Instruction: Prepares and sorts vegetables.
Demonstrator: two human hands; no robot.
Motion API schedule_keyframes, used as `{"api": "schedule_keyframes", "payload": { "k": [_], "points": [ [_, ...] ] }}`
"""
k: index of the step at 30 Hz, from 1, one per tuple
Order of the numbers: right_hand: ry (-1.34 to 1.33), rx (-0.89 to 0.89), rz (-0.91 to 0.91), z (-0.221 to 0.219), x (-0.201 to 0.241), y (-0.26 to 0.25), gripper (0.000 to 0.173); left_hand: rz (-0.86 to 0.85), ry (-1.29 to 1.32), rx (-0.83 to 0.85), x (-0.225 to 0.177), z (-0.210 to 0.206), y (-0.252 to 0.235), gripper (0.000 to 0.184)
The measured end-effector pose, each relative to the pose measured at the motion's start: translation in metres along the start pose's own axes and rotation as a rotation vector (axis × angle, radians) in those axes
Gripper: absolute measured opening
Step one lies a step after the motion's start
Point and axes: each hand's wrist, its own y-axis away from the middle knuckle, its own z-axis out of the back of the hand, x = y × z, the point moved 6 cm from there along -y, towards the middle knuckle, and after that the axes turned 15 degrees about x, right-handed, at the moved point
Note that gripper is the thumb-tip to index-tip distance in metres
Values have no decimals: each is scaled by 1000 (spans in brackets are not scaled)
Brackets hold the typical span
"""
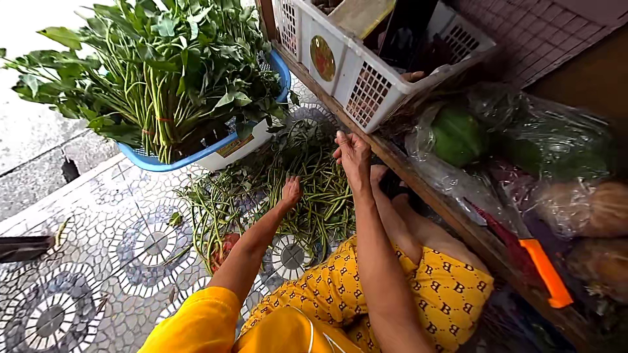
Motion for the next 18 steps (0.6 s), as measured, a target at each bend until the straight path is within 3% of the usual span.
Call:
{"api": "schedule_keyframes", "payload": {
  "k": [4,7,10,12,14,16,18],
  "points": [
    [101,-10,8,5,5,8,41,-20,-270,123,-19,-13,-40,60],
    [213,-17,1,9,9,11,41,-9,-421,144,-34,-26,-45,46],
    [282,-29,35,10,16,11,40,-50,-311,257,-70,-47,-23,42],
    [309,-24,53,8,17,10,39,-118,-157,336,-88,-54,-5,53],
    [352,-35,54,7,16,10,38,-135,-35,269,-85,-48,5,63],
    [390,-45,45,7,13,11,37,-67,41,45,-58,-29,5,48],
    [411,-37,33,6,9,14,38,112,113,-117,-15,-14,1,42]
  ]
}}
